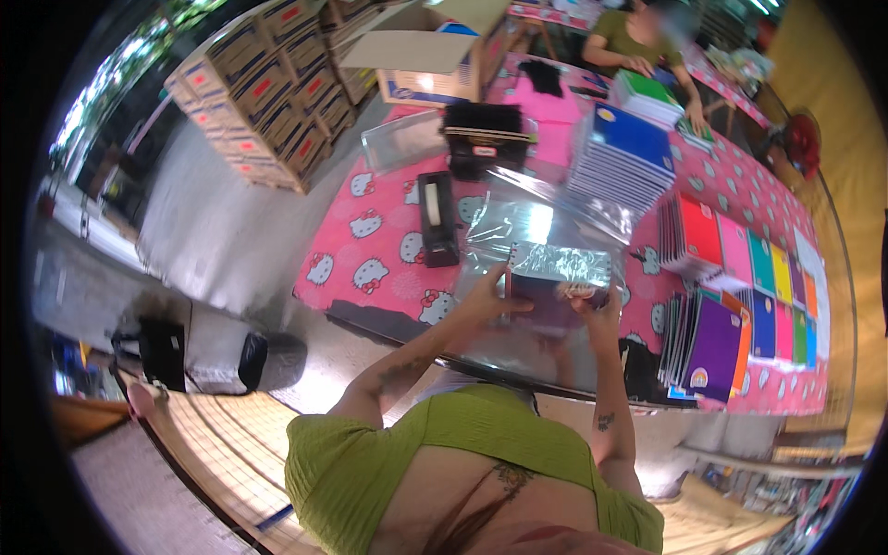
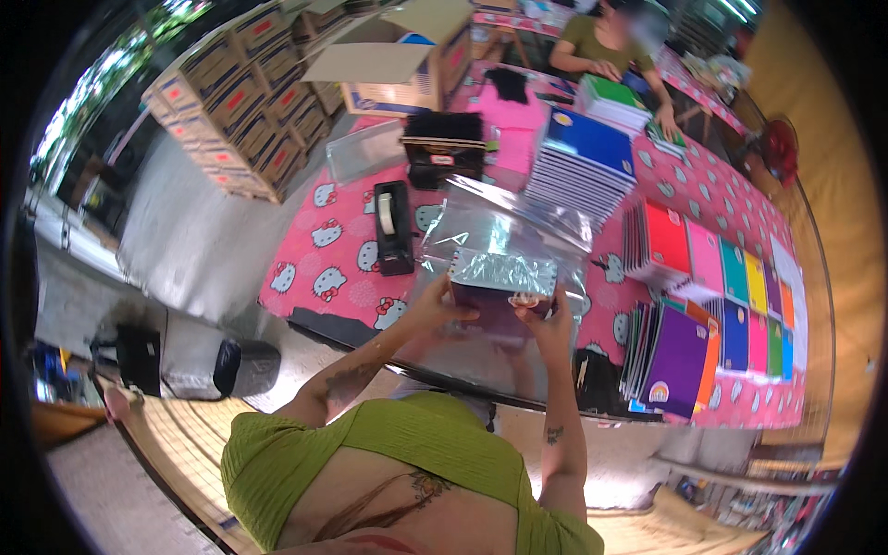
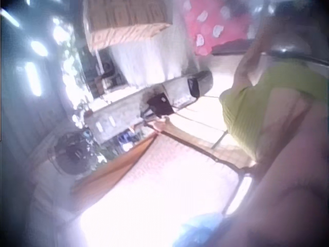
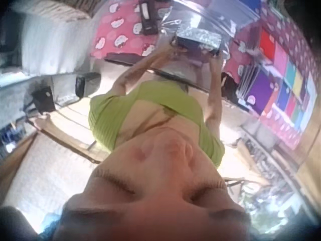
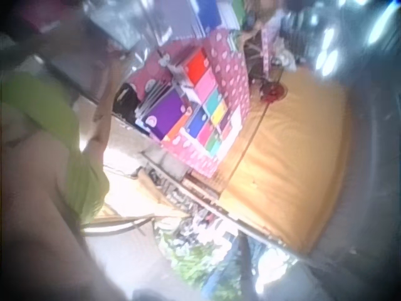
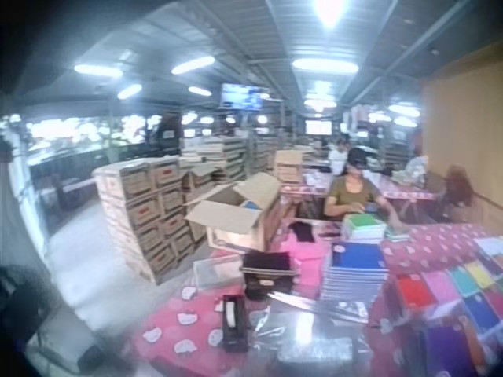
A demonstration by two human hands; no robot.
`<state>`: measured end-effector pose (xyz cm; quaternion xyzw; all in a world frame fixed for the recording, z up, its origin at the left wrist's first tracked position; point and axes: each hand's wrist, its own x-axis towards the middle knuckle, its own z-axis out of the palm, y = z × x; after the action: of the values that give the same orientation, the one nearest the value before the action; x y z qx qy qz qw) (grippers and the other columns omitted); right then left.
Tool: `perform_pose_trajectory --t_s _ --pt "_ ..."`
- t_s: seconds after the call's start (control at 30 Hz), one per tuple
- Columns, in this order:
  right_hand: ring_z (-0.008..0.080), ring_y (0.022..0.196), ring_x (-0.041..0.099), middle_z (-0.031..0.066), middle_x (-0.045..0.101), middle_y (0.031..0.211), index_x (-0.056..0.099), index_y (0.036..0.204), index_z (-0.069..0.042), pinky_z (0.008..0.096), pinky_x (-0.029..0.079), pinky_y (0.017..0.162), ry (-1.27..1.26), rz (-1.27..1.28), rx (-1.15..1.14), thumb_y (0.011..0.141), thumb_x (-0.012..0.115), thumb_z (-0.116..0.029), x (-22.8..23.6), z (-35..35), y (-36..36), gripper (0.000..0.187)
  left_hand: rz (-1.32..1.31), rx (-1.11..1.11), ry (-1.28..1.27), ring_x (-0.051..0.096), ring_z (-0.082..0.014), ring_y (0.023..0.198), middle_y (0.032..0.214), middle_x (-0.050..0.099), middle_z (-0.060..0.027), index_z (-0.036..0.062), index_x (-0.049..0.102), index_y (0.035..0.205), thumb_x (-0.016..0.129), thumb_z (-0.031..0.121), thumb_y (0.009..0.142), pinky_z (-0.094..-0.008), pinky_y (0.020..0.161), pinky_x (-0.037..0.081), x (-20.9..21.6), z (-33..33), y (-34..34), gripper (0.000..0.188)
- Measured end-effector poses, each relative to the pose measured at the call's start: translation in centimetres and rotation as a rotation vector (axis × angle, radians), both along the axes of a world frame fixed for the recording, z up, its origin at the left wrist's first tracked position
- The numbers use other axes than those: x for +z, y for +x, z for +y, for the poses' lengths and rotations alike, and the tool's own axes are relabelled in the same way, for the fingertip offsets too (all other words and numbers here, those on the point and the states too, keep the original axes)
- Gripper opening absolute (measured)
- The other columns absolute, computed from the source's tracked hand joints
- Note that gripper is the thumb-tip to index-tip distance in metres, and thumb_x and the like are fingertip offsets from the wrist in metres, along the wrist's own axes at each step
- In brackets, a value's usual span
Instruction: The person sorts colorful notebooks by color on a table and places some into clear plastic bags, sealing them with tape.
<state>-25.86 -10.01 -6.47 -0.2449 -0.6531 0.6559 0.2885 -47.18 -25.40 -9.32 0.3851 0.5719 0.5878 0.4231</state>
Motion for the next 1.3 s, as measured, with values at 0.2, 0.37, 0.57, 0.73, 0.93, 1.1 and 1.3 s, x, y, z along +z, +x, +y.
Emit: perform_pose_trajectory --t_s 0.2,0.37,0.57,0.73,0.93,1.1,1.3 --pt "0.0254 0.128 0.046 0.0131 0.038 0.146 0.028 0.149 -0.009 0.0346 0.04 0.1 0.176 0.176 0.335 0.097 0.055 -0.03 9.8 -3.5 -7.9 0.063 -0.235 0.554 0.285 0.061 -0.0237 0.102 0.117 0.057 -0.0138 -0.0013 0.037 0.137 0.078 0.011 0.073 -0.0359 0.09 0.052 9.3 -9.8 -6.2 0.077" --pt "0.0212 0.117 0.054 0.0107 0.049 0.137 0.043 0.14 -0.005 0.0346 0.044 0.094 0.047 -0.036 0.06 0.1 0.052 -0.03 3.7 -4.0 -5.0 0.048 -0.319 1.054 0.385 0.062 -0.0272 0.096 0.115 0.053 -0.0201 -0.0005 0.03 0.13 0.077 0.021 0.078 -0.0361 0.079 0.055 7.5 -11.4 -18.7 0.074" --pt "0.0149 0.103 0.059 0.0058 0.06 0.117 0.055 0.125 -0.002 0.0275 0.047 0.083 0.039 -0.09 -0.032 0.095 0.059 -0.018 1.1 -5.7 -1.6 0.034 -0.462 1.524 0.241 0.056 -0.0288 0.11 0.123 0.049 -0.0224 -0.0039 0.029 0.125 0.082 0.026 0.073 -0.0401 0.088 0.051 -2.4 -6.6 -29.3 0.081" --pt "0.0119 0.101 0.057 0.0064 0.06 0.113 0.056 0.124 -0.002 0.027 0.046 0.087 0.065 -0.215 -0.228 0.094 0.062 -0.013 2.1 -6.0 5.7 0.033 -0.392 1.272 0.081 0.061 -0.0275 0.099 0.113 0.057 -0.0225 -0.0058 0.048 0.111 0.075 0.027 0.08 -0.0375 0.08 0.053 -5.9 -4.1 -31.0 0.052" --pt "0.0151 0.104 0.058 0.005 0.06 0.112 0.059 0.12 -0.003 0.0285 0.046 0.089 0.33 -0.125 -0.586 0.093 0.062 -0.009 8.8 -3.3 14.8 0.028 0.098 1.215 -0.37 0.06 -0.0269 0.102 0.113 0.058 -0.0195 -0.0062 0.051 0.114 0.068 0.021 0.085 -0.0364 0.085 0.05 -3.1 -4.6 -32.2 0.043" --pt "0.019 0.112 0.056 0.0107 0.058 0.122 0.057 0.125 -0.001 0.0332 0.045 0.094 0.328 -0.141 -0.937 0.095 0.062 -0.023 10.5 -0.5 26.8 0.038 0.755 1.014 -0.397 0.058 -0.0264 0.105 0.113 0.059 -0.0171 -0.0065 0.054 0.117 0.063 0.015 0.088 -0.0356 0.09 0.048 3.6 4.2 -19.6 0.037" --pt "0.0277 0.135 0.04 0.0179 0.044 0.144 0.042 0.143 -0.003 0.0362 0.03 0.111 0.19 -0.342 -0.854 0.09 0.06 -0.052 7.7 12.4 38.5 0.074 0.153 -0.003 0.205 0.049 -0.0229 0.122 0.137 0.047 -0.0098 0.0053 0.04 0.142 0.06 0.012 0.094 -0.0361 0.102 0.04 3.7 14.0 18.3 0.053"
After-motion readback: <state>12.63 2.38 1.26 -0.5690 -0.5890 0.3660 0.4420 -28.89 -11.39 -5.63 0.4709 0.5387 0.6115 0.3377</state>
